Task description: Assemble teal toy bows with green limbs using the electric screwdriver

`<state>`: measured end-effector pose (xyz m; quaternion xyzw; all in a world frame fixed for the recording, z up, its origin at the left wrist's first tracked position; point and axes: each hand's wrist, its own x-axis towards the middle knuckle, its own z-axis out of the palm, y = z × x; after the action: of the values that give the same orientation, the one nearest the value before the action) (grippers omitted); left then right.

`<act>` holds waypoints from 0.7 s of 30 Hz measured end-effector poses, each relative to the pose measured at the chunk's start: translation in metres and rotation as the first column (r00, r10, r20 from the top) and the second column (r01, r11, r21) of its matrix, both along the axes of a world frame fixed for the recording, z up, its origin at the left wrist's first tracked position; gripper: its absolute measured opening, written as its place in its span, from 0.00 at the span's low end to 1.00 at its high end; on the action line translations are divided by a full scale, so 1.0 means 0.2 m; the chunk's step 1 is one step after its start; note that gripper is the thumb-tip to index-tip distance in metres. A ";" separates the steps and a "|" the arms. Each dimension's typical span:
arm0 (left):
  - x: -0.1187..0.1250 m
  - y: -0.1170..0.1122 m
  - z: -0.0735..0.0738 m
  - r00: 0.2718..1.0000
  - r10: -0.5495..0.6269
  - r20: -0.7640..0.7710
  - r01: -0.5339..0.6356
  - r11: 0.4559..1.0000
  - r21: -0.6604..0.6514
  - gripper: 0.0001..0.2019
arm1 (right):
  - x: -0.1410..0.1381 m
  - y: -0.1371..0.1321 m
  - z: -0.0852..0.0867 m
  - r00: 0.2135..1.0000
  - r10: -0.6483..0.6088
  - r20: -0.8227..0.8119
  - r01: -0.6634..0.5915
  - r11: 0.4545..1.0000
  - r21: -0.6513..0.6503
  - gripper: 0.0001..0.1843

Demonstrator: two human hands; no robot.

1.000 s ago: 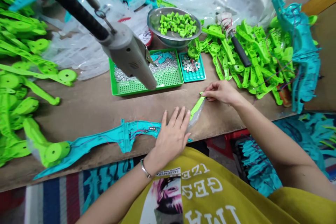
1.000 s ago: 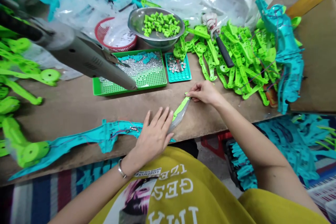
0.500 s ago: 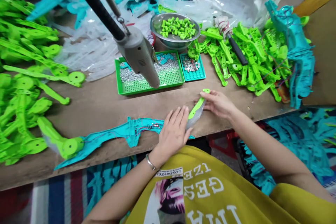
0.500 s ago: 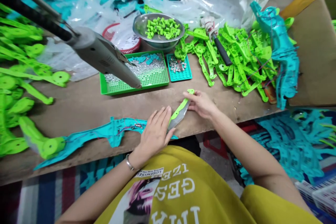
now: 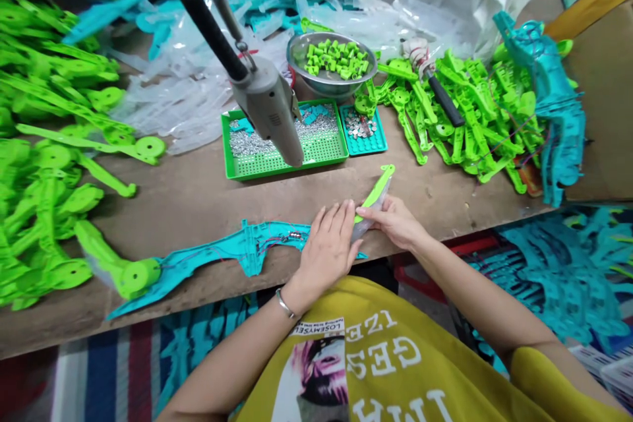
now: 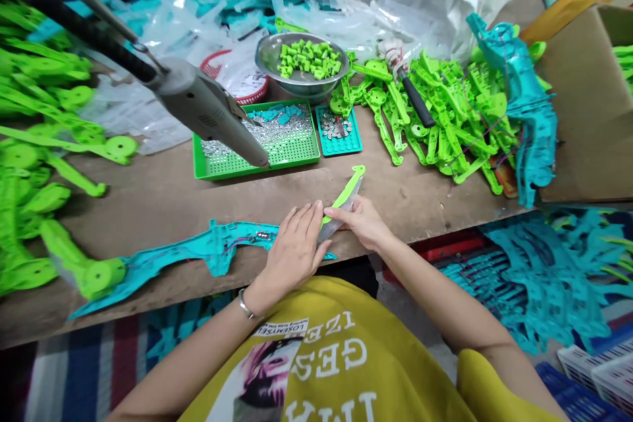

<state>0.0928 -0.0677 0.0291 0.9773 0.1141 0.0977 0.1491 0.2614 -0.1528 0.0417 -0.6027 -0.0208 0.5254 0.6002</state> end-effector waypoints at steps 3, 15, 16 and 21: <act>0.00 0.00 -0.01 1.000 -0.013 -0.001 0.013 1.000 0.005 0.38 | 0.10 0.01 -0.01 0.997 -0.046 0.068 0.047 0.999 -0.002 0.27; 0.00 -0.01 0.02 0.995 -0.019 -0.096 0.019 1.000 0.000 0.34 | 0.30 0.04 -0.05 0.988 -0.061 0.140 0.067 0.997 -0.039 0.21; 0.00 -0.01 0.02 0.994 -0.023 -0.103 0.023 1.000 0.001 0.34 | 0.31 0.04 -0.06 0.982 -0.060 0.178 0.068 0.997 -0.039 0.21; 0.00 -0.02 0.02 0.994 -0.009 -0.113 0.007 1.000 -0.011 0.34 | 0.32 0.04 -0.11 0.960 -0.057 0.275 0.074 0.996 -0.050 0.22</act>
<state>0.0918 -0.0707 0.0336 0.9810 0.1189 0.0413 0.1478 0.3263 -0.1439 0.0199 -0.6876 -0.0677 0.4174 0.5903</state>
